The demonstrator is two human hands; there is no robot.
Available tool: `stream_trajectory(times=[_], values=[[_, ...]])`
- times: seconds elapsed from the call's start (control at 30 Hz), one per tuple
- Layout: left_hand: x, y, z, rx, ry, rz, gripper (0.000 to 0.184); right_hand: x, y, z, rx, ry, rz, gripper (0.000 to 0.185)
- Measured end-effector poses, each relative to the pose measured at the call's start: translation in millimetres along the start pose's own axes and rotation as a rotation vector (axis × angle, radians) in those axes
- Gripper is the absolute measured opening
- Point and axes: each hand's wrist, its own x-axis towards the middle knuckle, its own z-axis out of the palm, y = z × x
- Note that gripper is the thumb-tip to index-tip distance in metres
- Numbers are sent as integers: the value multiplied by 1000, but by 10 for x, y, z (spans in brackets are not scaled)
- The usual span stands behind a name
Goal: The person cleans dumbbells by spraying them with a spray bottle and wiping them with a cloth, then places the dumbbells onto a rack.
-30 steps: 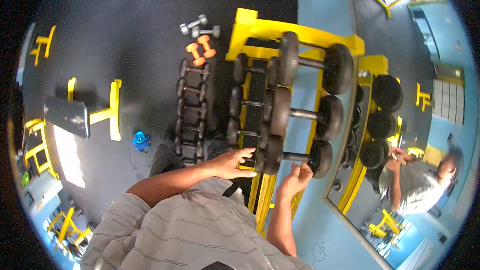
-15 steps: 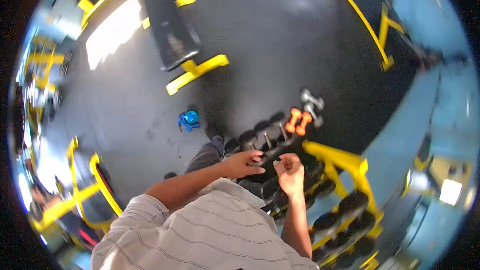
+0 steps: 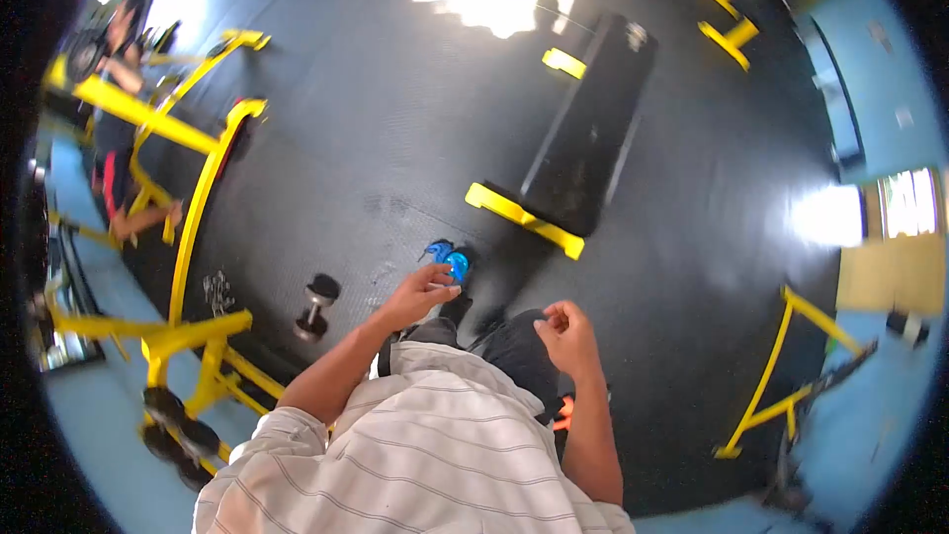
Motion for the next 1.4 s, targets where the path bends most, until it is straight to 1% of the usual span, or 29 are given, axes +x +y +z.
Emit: stream_trajectory(times=[0.07,0.13,0.27,0.3,0.33,0.37,0.4,0.43,0.47,0.5,0.53,0.6,0.67,0.73,0.8,0.87,0.93,0.97,1.0,1.07,1.1,1.13,1.17,1.2,1.23,1.27,1.33,1.37,1.4], values=[[-27,-32,-32,10,113,-69,68,254,-43,15,-20,-102,-34,22],[-46,-51,-23,58,200,-71,69,569,2,66,-24,-220,-16,20],[-11,-151,175,-124,367,-112,64,1243,-22,220,-185,-549,-82,20],[21,-249,215,-184,439,-111,66,1415,13,264,-207,-595,-175,21],[35,-325,238,-229,493,-115,67,1526,-48,306,-218,-634,-168,21],[49,-394,296,-250,586,-117,66,1649,-134,357,-262,-678,-238,21],[84,-507,345,-271,598,-132,66,1787,-174,408,-308,-718,-317,22],[111,-700,428,-253,653,-156,69,1909,-41,480,-281,-740,-392,25],[164,-939,486,-238,701,-187,73,1998,28,564,-301,-764,-384,25],[259,-1262,537,-282,696,-180,73,2085,125,697,-324,-795,-352,26],[247,-1137,488,-292,702,-314,72,2187,269,883,-343,-822,-315,27],[570,-1752,515,-316,742,-380,70,2396,780,1384,-404,-843,-341,31],[953,-2366,370,-191,745,-428,66,2608,1498,2051,-400,-778,-387,37],[1459,-3113,235,-179,802,-460,65,2851,2019,2749,-567,-752,-298,47],[1892,-3814,151,-106,856,-457,66,3119,2521,3406,-662,-686,-134,60],[2163,-4009,43,-109,811,-479,69,3246,2845,3912,-782,-593,-77,70],[2335,-4239,67,-124,731,-496,72,3313,3177,4264,-876,-594,-10,71],[2365,-4342,103,-110,670,-493,75,3351,3441,4345,-874,-581,-59,67],[2380,-4436,151,-134,677,-508,75,3403,3653,4382,-859,-616,-80,60],[2345,-4524,189,71,677,-394,78,3317,3579,4370,-930,-640,-70,52],[2311,-4508,159,33,635,-384,83,3240,3453,4322,-948,-650,-112,45],[2255,-4446,110,18,660,-387,83,3156,3351,4249,-930,-726,-133,43],[2192,-4360,81,86,653,-309,86,3073,3234,4163,-910,-799,-155,41],[2127,-4296,61,156,646,-230,89,2933,3031,4123,-924,-833,-175,24],[2081,-4312,65,170,675,-118,92,2856,2890,4074,-960,-958,-283,27],[2021,-4307,48,188,703,-5,96,2789,2710,4065,-967,-998,-342,25],[1882,-4273,33,160,742,10,97,2885,2568,4085,-812,-1201,-54,32],[1819,-4281,-3,123,720,15,95,2936,2535,4161,-821,-1202,-70,32],[1792,-4322,-12,82,688,24,92,2986,2521,4220,-696,-1331,-27,29]])
